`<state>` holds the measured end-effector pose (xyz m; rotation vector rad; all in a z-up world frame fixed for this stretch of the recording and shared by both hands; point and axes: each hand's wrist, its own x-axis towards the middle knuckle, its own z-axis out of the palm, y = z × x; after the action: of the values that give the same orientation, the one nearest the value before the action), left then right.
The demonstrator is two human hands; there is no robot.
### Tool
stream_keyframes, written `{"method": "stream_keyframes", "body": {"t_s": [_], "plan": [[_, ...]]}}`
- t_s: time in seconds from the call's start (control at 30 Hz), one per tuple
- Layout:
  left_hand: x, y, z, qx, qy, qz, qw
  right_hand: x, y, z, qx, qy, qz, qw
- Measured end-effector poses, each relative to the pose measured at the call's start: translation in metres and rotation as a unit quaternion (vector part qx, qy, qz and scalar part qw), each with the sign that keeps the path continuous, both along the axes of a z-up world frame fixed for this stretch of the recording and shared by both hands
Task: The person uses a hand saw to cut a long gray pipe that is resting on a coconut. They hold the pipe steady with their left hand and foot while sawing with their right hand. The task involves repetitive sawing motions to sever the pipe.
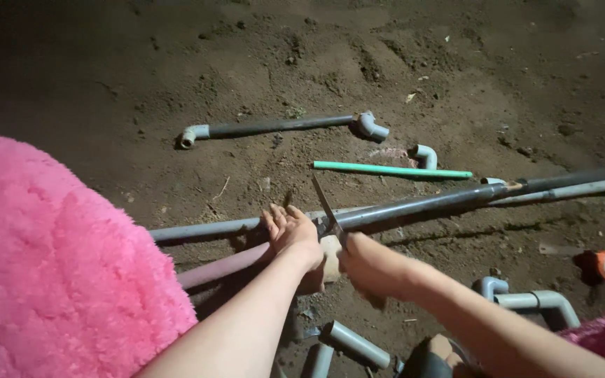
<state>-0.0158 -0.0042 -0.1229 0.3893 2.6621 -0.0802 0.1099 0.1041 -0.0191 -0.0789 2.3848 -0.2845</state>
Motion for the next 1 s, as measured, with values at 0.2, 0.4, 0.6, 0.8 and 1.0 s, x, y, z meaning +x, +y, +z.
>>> {"method": "stream_keyframes", "body": {"t_s": [0.2, 0.4, 0.6, 0.8, 1.0], "plan": [[-0.005, 0.007, -0.024, 0.066, 0.090, 0.052, 0.992, 0.010, -0.013, 0.036, -0.146, 0.056, -0.313, 0.937], [0.011, -0.003, 0.026, -0.049, -0.012, -0.054, 0.997, 0.094, -0.006, 0.053, -0.082, 0.052, -0.278, 0.956], [0.020, -0.008, 0.068, -0.028, -0.064, -0.026, 0.997, 0.044, -0.028, 0.088, -0.160, -0.010, -0.349, 0.923], [-0.005, 0.007, 0.007, 0.193, -0.117, 0.126, 0.966, 0.028, -0.016, 0.053, -0.144, 0.024, -0.305, 0.941], [0.013, 0.000, 0.039, -0.030, -0.043, -0.036, 0.998, 0.099, 0.005, 0.016, -0.107, 0.165, -0.074, 0.978]]}}
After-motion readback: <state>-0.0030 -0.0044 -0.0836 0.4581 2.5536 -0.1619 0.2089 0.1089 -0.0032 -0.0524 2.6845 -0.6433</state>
